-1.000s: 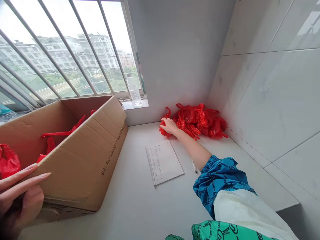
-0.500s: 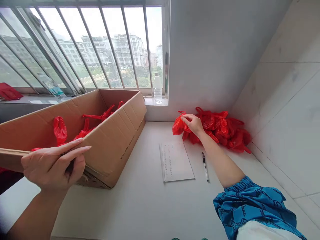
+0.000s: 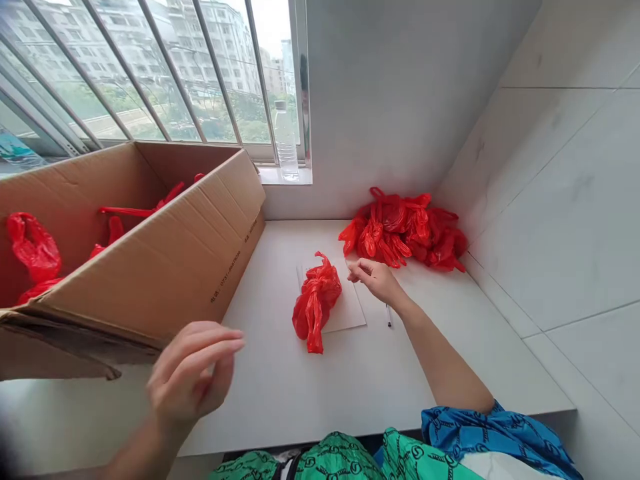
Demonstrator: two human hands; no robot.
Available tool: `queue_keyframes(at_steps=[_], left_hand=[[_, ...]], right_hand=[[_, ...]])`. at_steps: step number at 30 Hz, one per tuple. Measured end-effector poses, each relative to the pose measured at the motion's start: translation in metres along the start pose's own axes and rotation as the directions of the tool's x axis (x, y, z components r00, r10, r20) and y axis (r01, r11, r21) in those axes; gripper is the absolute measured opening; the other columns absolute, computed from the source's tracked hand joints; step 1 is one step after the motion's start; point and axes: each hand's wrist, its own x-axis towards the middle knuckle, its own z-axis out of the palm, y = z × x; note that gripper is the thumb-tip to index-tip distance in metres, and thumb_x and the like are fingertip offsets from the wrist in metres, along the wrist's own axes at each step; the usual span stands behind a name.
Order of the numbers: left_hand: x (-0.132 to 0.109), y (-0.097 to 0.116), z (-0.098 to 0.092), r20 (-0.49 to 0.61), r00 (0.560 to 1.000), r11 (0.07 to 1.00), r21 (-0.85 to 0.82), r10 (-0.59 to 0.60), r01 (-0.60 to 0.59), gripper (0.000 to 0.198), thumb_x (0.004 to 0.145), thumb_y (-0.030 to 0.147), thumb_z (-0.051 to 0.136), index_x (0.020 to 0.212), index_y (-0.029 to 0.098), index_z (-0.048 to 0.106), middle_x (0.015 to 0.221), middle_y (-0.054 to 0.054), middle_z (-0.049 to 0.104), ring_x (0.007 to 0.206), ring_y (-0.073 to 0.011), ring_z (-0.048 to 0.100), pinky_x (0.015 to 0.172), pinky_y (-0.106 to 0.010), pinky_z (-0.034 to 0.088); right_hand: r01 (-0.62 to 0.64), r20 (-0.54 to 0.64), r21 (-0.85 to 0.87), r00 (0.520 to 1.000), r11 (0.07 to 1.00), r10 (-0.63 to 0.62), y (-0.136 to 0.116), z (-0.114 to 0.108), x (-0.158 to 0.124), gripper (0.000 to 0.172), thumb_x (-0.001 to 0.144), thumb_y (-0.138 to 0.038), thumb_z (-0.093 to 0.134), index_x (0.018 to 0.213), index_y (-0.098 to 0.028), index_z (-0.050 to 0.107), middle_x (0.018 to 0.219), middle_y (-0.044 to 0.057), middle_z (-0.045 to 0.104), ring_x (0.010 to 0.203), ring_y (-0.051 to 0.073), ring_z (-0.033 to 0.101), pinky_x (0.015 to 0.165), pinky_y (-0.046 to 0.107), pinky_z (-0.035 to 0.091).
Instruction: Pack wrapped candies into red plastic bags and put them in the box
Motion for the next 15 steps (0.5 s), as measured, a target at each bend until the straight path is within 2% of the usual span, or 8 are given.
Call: queue_keyframes(at_steps=[1,2,3,5,6,7,9,15], left_hand=[[0.006,0.005,0.022,0.095,0.995,0.997,-0.066,-0.033,0.039,0.025,0.084,0.01,0.062,0.102,0.027,0.065,0.083,0.001,0.07,0.072,-0.0128,0.063,0.068,-0.027,0.051],[0.013,0.007,0.042,0.181,0.975,0.983,-0.103,-0.132,0.153,0.023,0.089,0.012,0.058,0.106,0.027,0.064,0.086,0.0,0.071,0.074,-0.0131,0.065,0.068,-0.027,0.052],[0.02,0.005,0.06,0.273,0.929,0.95,-0.117,-0.248,0.288,0.02,0.094,0.017,0.054,0.109,0.026,0.063,0.093,-0.001,0.071,0.08,-0.0136,0.066,0.068,-0.026,0.053],[0.03,-0.003,0.088,0.414,0.809,0.86,-0.109,-0.416,0.498,0.021,0.099,0.028,0.049,0.114,0.026,0.063,0.108,-0.003,0.07,0.09,-0.015,0.068,0.067,-0.025,0.054],[0.033,-0.008,0.097,0.467,0.76,0.826,-0.102,-0.452,0.554,0.023,0.1,0.033,0.048,0.116,0.027,0.063,0.112,-0.004,0.068,0.093,-0.0157,0.068,0.067,-0.025,0.054],[0.034,-0.012,0.105,0.505,0.731,0.809,-0.101,-0.459,0.578,0.025,0.1,0.037,0.048,0.117,0.027,0.063,0.114,-0.003,0.068,0.096,-0.0162,0.067,0.068,-0.025,0.054],[0.032,-0.018,0.116,0.539,0.72,0.813,-0.106,-0.437,0.573,0.026,0.097,0.04,0.053,0.117,0.028,0.064,0.113,-0.002,0.068,0.097,-0.0169,0.067,0.071,-0.026,0.054],[0.016,-0.03,0.124,0.425,0.794,0.833,-0.146,-0.434,0.534,0.019,0.095,0.037,0.058,0.099,0.025,0.072,0.092,-0.002,0.072,0.081,-0.0165,0.066,0.073,-0.028,0.052]], right_hand=[[0.026,-0.042,-0.03,0.999,0.999,-0.027,0.001,0.009,-0.001,0.037,0.09,-0.057,0.057,0.088,-0.022,0.067,0.094,0.005,0.073,0.084,0.02,0.068,0.077,0.035,0.051],[0.062,-0.065,-0.056,0.996,0.997,-0.066,0.001,0.019,-0.002,0.033,0.09,-0.055,0.059,0.093,-0.023,0.067,0.099,0.005,0.072,0.083,0.019,0.067,0.075,0.034,0.051],[0.103,-0.077,-0.073,0.991,0.992,-0.109,0.0,0.029,-0.003,0.031,0.09,-0.052,0.06,0.099,-0.024,0.067,0.104,0.005,0.071,0.082,0.019,0.066,0.073,0.033,0.051],[0.175,-0.089,-0.078,0.979,0.981,-0.182,-0.004,0.049,-0.007,0.029,0.091,-0.049,0.06,0.107,-0.026,0.066,0.111,0.005,0.069,0.081,0.017,0.064,0.069,0.032,0.05],[0.197,-0.092,-0.073,0.975,0.978,-0.204,-0.005,0.057,-0.009,0.028,0.092,-0.047,0.06,0.109,-0.026,0.065,0.111,0.005,0.068,0.08,0.017,0.064,0.068,0.031,0.05],[0.21,-0.095,-0.069,0.972,0.975,-0.216,-0.005,0.063,-0.011,0.027,0.092,-0.045,0.06,0.11,-0.026,0.065,0.109,0.004,0.068,0.081,0.017,0.064,0.068,0.031,0.05],[0.219,-0.104,-0.072,0.969,0.973,-0.226,-0.004,0.07,-0.015,0.023,0.091,-0.041,0.062,0.108,-0.026,0.065,0.102,0.003,0.069,0.082,0.017,0.064,0.068,0.031,0.05],[0.239,-0.157,-0.081,0.956,0.968,-0.249,0.002,0.058,-0.015,0.013,0.092,-0.037,0.06,0.09,-0.025,0.066,0.083,0.001,0.066,0.072,0.016,0.06,0.063,0.031,0.047]])
